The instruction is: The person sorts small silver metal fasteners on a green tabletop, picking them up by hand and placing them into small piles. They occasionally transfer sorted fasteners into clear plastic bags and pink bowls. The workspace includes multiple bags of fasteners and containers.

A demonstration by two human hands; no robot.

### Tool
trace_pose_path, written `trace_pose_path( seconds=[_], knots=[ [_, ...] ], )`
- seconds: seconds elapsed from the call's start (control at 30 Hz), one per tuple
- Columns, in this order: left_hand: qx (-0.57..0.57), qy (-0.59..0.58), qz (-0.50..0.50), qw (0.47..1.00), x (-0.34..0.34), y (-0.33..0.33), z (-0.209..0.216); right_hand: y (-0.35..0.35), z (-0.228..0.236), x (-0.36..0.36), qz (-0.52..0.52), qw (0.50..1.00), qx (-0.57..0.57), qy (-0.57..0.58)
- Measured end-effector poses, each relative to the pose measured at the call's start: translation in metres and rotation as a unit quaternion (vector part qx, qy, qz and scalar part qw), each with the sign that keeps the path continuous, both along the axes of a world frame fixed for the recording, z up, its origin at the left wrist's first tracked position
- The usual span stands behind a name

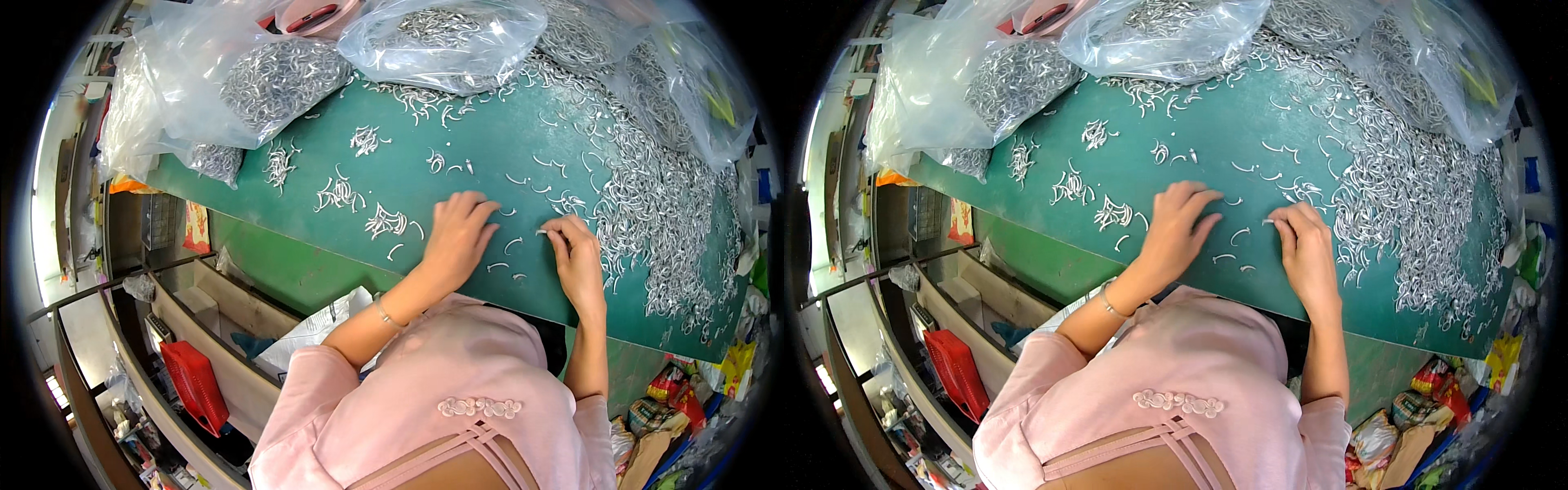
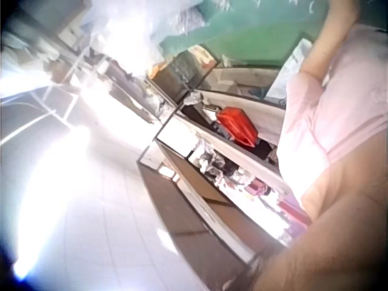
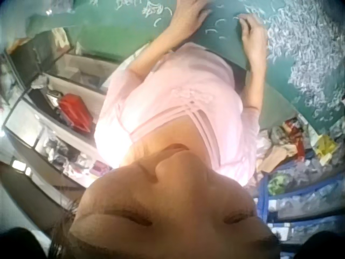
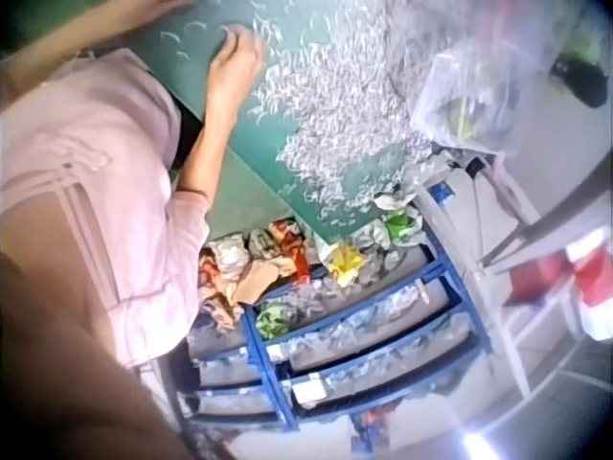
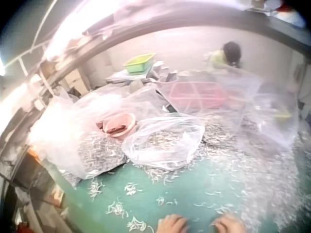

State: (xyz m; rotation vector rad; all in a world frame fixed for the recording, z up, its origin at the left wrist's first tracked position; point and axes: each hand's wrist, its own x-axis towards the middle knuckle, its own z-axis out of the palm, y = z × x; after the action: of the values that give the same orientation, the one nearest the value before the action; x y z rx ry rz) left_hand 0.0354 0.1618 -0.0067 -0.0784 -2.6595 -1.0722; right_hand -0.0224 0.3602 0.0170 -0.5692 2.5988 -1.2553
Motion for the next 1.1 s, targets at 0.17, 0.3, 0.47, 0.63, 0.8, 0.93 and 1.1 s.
trace_pose_path(
  seconds=[0.17,0.3,0.47,0.63,0.8,0.93,1.1],
  knots=[
    [0.013,-0.042,-0.032,0.999,-0.005,0.013,0.0,-0.007,0.003,0.002,0.109,0.994,-0.019,0.004],
    [0.006,-0.071,-0.033,0.997,0.014,0.007,0.005,-0.013,-0.008,0.007,0.132,0.984,0.051,0.111],
    [0.054,-0.063,-0.032,0.996,0.024,0.006,0.005,-0.009,-0.005,0.004,0.115,0.992,0.028,0.048],
    [0.362,-0.231,-0.018,0.903,0.021,0.011,0.013,-0.027,-0.005,0.015,0.122,0.991,-0.054,0.022],
    [0.608,-0.343,-0.001,0.716,0.01,-0.002,0.008,-0.033,0.009,0.004,0.149,0.979,-0.125,-0.058],
    [0.39,-0.288,-0.006,0.875,0.015,-0.01,0.007,-0.01,0.001,-0.018,0.019,0.998,-0.052,-0.002],
    [0.307,-0.232,-0.005,0.923,0.008,0.004,0.015,-0.022,-0.017,-0.033,0.002,0.978,0.061,0.198]
  ],
)
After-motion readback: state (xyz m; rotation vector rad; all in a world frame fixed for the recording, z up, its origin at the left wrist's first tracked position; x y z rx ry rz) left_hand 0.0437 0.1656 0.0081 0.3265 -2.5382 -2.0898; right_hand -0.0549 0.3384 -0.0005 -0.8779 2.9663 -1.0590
